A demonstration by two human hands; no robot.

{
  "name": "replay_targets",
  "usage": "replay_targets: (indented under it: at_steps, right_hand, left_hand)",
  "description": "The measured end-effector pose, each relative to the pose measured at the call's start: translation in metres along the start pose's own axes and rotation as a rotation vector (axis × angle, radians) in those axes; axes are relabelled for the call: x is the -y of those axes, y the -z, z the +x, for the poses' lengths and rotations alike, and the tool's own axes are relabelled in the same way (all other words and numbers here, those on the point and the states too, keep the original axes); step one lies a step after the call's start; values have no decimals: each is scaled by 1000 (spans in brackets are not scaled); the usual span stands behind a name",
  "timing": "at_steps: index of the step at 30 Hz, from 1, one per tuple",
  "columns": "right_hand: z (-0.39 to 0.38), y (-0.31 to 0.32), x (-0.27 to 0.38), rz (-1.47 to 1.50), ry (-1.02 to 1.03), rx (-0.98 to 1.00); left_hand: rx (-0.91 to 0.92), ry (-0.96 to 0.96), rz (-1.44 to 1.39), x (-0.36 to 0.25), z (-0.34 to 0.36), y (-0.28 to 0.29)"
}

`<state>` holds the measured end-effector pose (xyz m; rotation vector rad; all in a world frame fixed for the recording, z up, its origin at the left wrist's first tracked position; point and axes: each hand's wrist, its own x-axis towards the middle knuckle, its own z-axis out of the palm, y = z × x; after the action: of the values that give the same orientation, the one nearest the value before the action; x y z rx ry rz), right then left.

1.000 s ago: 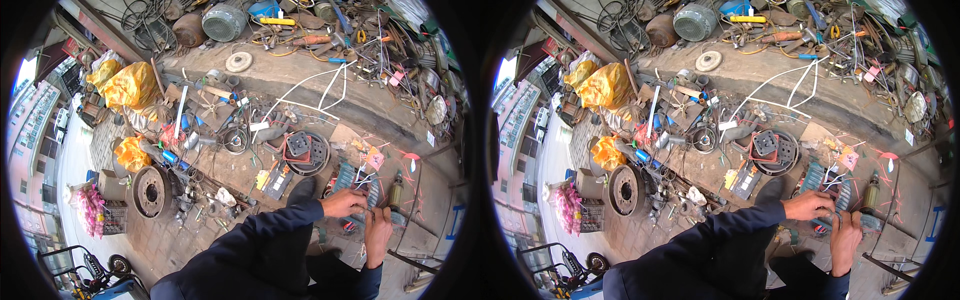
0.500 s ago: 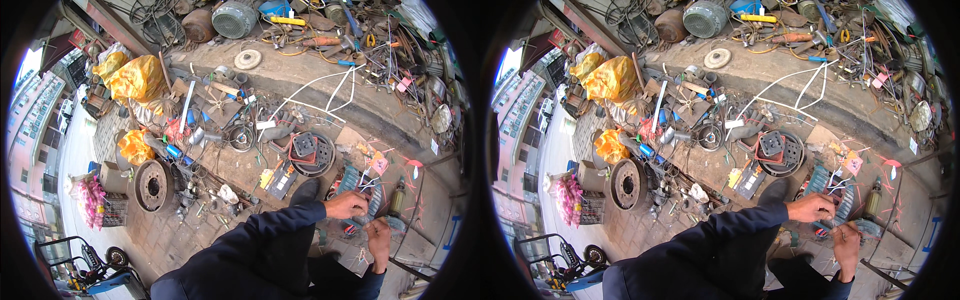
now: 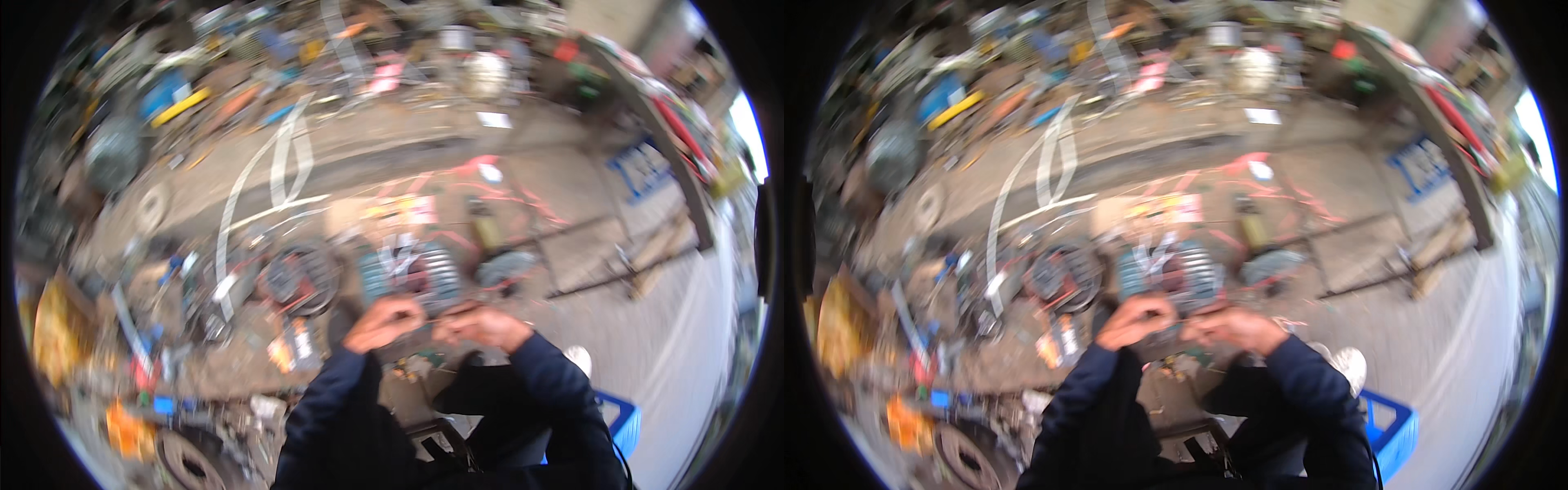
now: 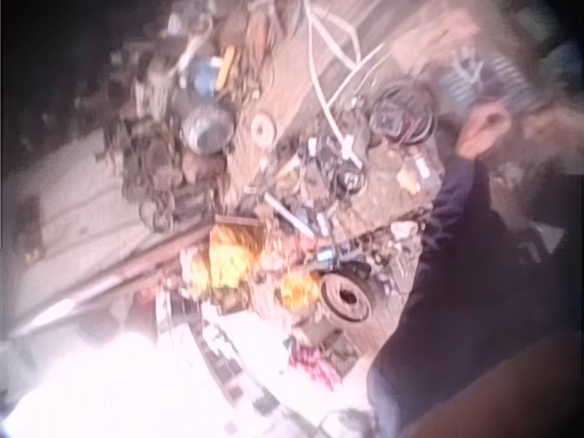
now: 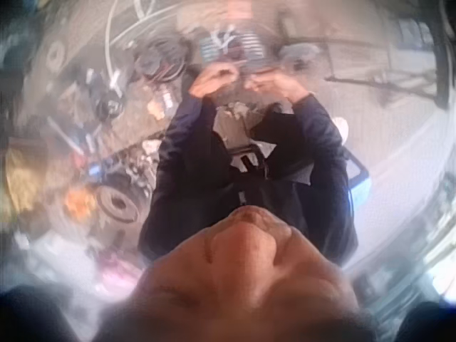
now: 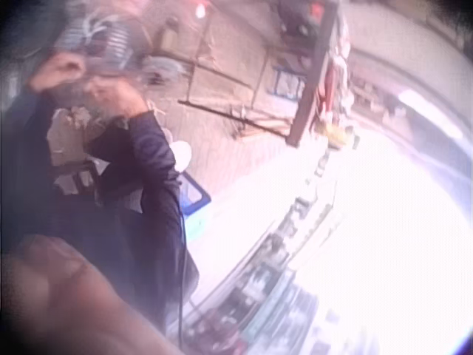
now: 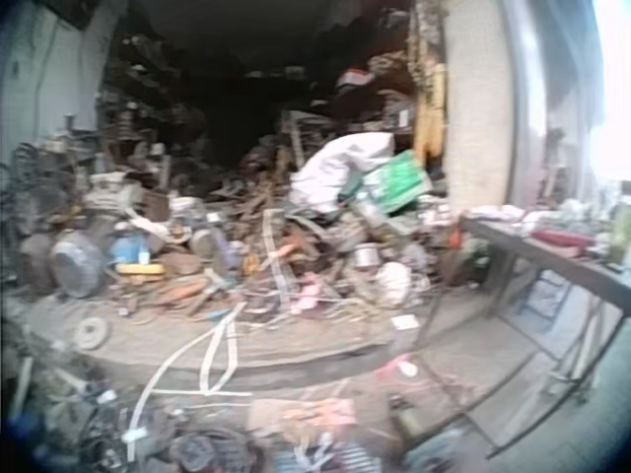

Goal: The person sits at a cluttered outdoor workbench and repairs an electrical component by stripping and twisting wires, then uses shears to trim a metal plate. The person handles wires, a motor-like housing, and a metal plate, using shears to cut the plate.

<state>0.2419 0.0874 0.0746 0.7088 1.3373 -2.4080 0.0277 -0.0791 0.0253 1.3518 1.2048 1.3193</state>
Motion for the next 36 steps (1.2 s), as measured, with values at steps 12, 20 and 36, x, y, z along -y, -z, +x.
replay_targets:
  at_steps: [12, 20, 36]
  right_hand:
    - [5, -18, -2, -811, 483, -190]
    - [6, -19, -15, -965, 751, -564]
    - [14, -1, -13, -433, 204, -358]
  left_hand:
    - [-181, 190, -148, -9, 8, -4]
    - [-323, 139, -87, -11, 15, -13]
    - [-159, 160, 9, -8, 12, -11]
